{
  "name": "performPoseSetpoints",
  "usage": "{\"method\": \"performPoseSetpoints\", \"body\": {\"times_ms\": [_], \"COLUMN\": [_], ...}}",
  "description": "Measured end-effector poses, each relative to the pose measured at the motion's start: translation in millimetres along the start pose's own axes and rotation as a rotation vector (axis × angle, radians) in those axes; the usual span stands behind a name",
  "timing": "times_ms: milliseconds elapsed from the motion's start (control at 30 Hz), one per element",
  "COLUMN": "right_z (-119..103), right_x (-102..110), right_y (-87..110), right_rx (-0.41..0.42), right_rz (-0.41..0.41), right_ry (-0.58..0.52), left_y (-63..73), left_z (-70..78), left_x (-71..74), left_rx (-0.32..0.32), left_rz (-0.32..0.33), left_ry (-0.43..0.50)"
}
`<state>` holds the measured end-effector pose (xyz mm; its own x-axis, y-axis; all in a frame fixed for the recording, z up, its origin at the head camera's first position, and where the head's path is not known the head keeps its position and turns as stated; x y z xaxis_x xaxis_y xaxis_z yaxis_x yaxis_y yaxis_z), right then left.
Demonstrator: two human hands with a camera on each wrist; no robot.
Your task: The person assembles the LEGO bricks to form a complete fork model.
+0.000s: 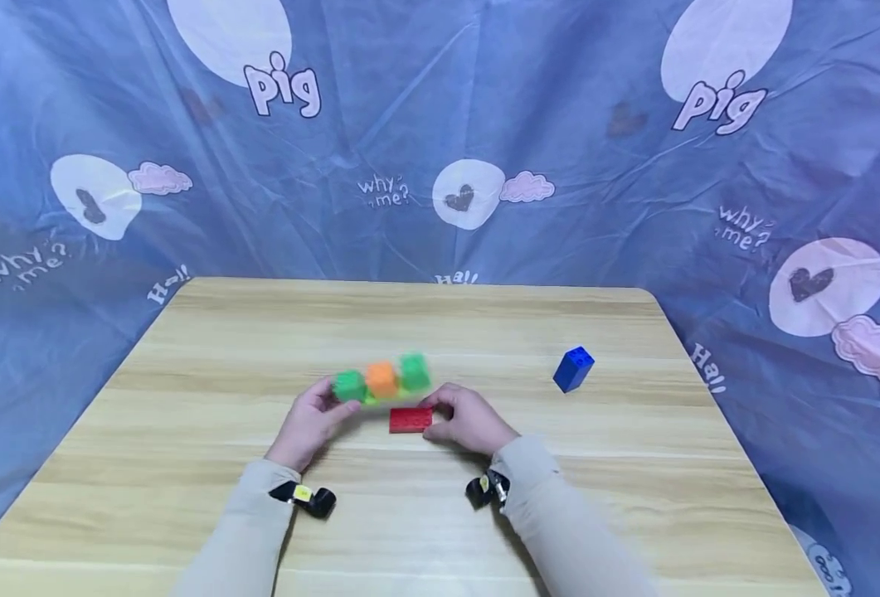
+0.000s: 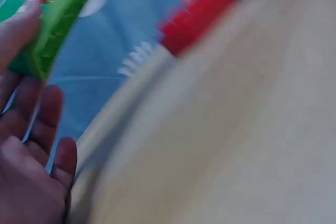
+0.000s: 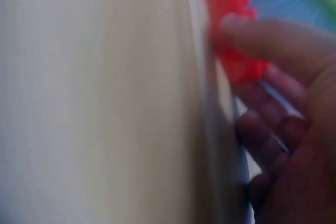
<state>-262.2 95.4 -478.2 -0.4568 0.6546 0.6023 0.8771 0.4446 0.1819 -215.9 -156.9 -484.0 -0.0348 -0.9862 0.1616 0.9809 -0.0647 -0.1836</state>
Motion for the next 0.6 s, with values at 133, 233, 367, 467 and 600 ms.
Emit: {"method": "performPoseSetpoints", "body": {"times_ms": [133,233,367,467,600], "right_z": [0,4,10,14,19], "right_x": [-6,-5,-2,0,2], "right_y": [12.0,16.2,21.9,26.9,34.3], "right_rx": [0.025,0.001,-0.032,-0.049,-0.062], "right_rz": [0.066,0.081,0.081,0.074,0.065], "right_ry": [-0.028,-0.063,-0.109,-0.135,-0.151], "left_y": [-4.2,-3.7,-2.4,-2.4,-1.4], "left_z": [5.2,5.8,5.0,4.0,2.6], "left_x": [-14.7,-17.8,-20.0,-21.9,-22.9], "left_rx": [-0.084,-0.118,-0.116,-0.109,-0.091], "left_rz": [-0.152,-0.168,-0.182,-0.194,-0.192], "left_ry": [-0.455,-0.554,-0.545,-0.544,-0.542]}}
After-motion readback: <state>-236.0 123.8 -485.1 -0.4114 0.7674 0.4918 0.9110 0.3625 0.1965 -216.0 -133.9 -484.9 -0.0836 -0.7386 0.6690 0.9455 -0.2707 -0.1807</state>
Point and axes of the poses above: each hand's wrist, its own y-axis away from the middle knuckle, its own x-axis out of the back of the hand, z = x × y, the point moved 4 cm from there along -y, towards the middle knuckle, and after that the axes turned 9 degrees about -x, right-handed, at the moved point
